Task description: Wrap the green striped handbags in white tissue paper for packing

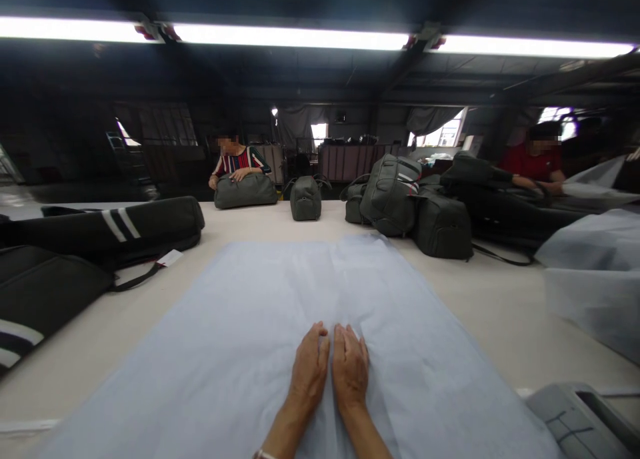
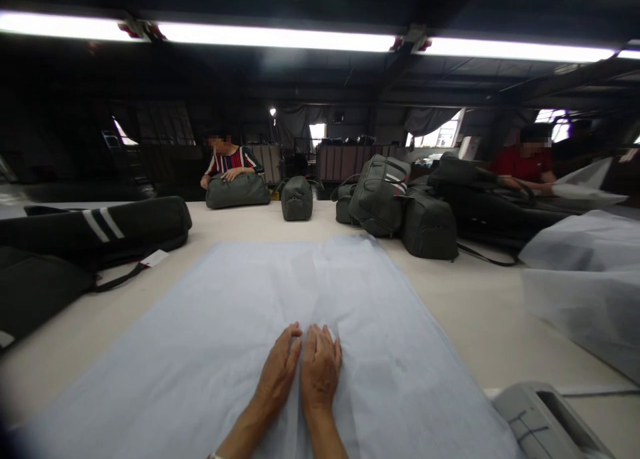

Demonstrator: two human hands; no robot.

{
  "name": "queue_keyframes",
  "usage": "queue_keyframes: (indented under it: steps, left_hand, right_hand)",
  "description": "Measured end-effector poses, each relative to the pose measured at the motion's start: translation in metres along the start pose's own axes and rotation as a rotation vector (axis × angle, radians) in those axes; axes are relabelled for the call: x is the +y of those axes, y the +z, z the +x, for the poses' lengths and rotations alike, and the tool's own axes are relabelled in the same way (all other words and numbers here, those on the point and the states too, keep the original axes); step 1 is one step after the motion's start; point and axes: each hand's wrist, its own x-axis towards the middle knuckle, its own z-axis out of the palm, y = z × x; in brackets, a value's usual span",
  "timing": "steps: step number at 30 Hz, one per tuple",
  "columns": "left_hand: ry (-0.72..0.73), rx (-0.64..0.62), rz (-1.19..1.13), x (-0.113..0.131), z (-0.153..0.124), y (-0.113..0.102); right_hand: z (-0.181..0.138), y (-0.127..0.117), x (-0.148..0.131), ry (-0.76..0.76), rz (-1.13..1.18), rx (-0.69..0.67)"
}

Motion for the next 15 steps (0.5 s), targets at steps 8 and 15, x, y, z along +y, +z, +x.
queue_keyframes:
  steps: [8,15]
  left_hand:
    - [0.153,-0.237,0.245,-0.009,0.000,-0.001]
    - [0.187,-0.315,0.422,0.004,-0.004,-0.002]
  right_hand:
    - [0.018,-0.017,-0.010,0.175,0.165,-0.142]
    - [-0.080,-0.095,0.010,-0.103,0.119,-0.342]
